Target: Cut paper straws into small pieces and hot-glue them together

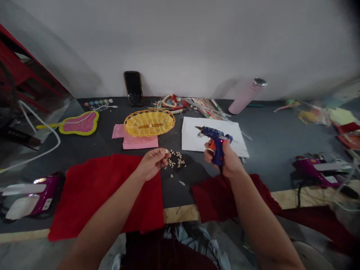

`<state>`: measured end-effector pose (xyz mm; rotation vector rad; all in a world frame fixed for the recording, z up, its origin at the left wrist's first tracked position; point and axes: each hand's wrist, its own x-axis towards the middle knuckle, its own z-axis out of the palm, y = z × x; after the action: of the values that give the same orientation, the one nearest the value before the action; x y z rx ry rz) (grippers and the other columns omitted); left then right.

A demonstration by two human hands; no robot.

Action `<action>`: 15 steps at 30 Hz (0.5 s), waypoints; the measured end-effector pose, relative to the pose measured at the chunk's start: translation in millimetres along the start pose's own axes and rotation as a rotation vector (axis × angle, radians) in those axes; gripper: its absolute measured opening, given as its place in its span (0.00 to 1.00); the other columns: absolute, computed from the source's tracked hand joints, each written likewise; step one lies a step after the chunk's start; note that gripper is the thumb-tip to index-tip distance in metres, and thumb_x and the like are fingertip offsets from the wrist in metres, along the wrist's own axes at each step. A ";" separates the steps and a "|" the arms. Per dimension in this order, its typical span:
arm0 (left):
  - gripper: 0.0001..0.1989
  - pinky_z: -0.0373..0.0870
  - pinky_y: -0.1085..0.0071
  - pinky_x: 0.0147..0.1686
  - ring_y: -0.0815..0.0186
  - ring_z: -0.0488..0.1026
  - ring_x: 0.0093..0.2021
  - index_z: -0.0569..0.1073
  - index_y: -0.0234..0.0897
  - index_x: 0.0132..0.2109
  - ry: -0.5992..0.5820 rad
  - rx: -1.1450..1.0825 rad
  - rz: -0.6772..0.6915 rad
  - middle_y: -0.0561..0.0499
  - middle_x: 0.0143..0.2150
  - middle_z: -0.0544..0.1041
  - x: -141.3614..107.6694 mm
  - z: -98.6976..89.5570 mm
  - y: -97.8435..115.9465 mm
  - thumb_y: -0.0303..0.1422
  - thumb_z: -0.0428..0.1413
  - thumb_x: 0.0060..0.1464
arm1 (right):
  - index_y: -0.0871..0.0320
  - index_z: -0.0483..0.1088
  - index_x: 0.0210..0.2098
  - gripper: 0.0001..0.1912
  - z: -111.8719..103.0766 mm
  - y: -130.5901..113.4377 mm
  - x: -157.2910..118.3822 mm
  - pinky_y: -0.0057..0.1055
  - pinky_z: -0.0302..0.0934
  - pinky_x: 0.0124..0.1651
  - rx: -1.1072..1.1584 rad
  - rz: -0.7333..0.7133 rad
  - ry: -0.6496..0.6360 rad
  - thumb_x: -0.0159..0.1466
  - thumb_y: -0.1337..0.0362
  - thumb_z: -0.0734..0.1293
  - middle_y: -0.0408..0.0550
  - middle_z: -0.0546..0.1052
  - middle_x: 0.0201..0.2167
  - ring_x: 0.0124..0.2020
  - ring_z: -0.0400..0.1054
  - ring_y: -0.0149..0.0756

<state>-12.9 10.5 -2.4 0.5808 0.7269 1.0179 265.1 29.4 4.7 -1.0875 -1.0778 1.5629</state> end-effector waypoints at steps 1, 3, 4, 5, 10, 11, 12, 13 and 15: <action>0.09 0.65 0.77 0.28 0.76 0.63 0.25 0.74 0.31 0.32 0.005 -0.001 -0.001 0.49 0.30 0.73 -0.5 1.3 1.1 0.34 0.62 0.48 | 0.56 0.65 0.40 0.30 -6.3 -7.2 4.5 0.28 0.59 0.23 -0.013 0.010 0.065 0.59 0.36 0.54 0.45 0.70 0.29 0.20 0.60 0.28; 0.09 0.65 0.77 0.27 0.76 0.63 0.25 0.74 0.30 0.31 0.013 0.003 0.004 0.50 0.30 0.73 -1.3 3.5 2.8 0.34 0.62 0.47 | 0.57 0.66 0.37 0.28 -19.1 -20.8 13.2 0.26 0.60 0.22 -0.035 0.062 0.150 0.59 0.38 0.57 0.42 0.68 0.24 0.19 0.60 0.26; 0.09 0.65 0.77 0.27 0.76 0.63 0.25 0.74 0.30 0.31 0.012 0.006 0.008 0.50 0.30 0.72 -1.5 3.9 3.1 0.34 0.62 0.47 | 0.57 0.66 0.36 0.27 -25.2 -26.4 16.9 0.25 0.59 0.21 -0.054 0.094 0.181 0.59 0.39 0.58 0.42 0.67 0.23 0.18 0.60 0.26; 0.09 0.65 0.77 0.27 0.76 0.63 0.25 0.74 0.30 0.32 0.009 0.008 0.012 0.50 0.30 0.72 -1.6 3.7 3.1 0.34 0.62 0.47 | 0.58 0.66 0.36 0.26 -31.2 -30.7 20.1 0.24 0.59 0.20 -0.091 0.125 0.210 0.59 0.40 0.59 0.41 0.67 0.22 0.18 0.60 0.25; 0.09 0.66 0.76 0.29 0.76 0.64 0.26 0.74 0.30 0.35 0.007 -0.019 0.030 0.48 0.32 0.73 -1.2 -3.2 0.5 0.33 0.61 0.49 | 0.63 0.68 0.32 0.25 -58.4 -35.4 29.6 0.25 0.61 0.22 -0.481 0.262 0.366 0.58 0.43 0.63 0.48 0.72 0.21 0.20 0.65 0.29; 0.09 0.66 0.76 0.29 0.75 0.64 0.26 0.74 0.31 0.35 0.009 -0.028 0.034 0.48 0.32 0.73 -1.2 -4.7 0.2 0.33 0.61 0.49 | 0.63 0.69 0.31 0.26 -63.4 -35.0 30.9 0.26 0.62 0.22 -0.575 0.285 0.400 0.57 0.43 0.63 0.50 0.73 0.21 0.20 0.66 0.30; 0.09 0.66 0.76 0.29 0.75 0.64 0.26 0.74 0.31 0.35 0.009 -0.037 0.039 0.48 0.33 0.73 -1.4 -5.8 0.3 0.33 0.61 0.49 | 0.64 0.70 0.30 0.27 -68.1 -35.0 32.1 0.27 0.61 0.21 -0.668 0.309 0.429 0.57 0.42 0.63 0.51 0.73 0.20 0.20 0.67 0.31; 0.09 0.66 0.76 0.29 0.75 0.64 0.27 0.74 0.31 0.35 0.006 -0.044 0.043 0.49 0.33 0.73 -1.8 -6.5 0.5 0.33 0.61 0.49 | 0.64 0.70 0.28 0.28 -72.3 -35.5 33.0 0.28 0.61 0.21 -0.751 0.337 0.443 0.57 0.41 0.63 0.52 0.73 0.19 0.20 0.67 0.33; 0.09 0.65 0.76 0.28 0.75 0.64 0.27 0.74 0.31 0.34 0.004 -0.049 0.050 0.49 0.33 0.72 -2.8 -6.7 1.7 0.33 0.61 0.48 | 0.63 0.70 0.23 0.27 -78.0 -38.7 33.0 0.29 0.61 0.21 -0.860 0.327 0.454 0.56 0.42 0.63 0.52 0.72 0.17 0.19 0.67 0.34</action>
<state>-19.9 9.3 -4.7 0.5567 0.6917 1.0812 341.5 80.7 18.9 -2.1640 -1.3146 0.9674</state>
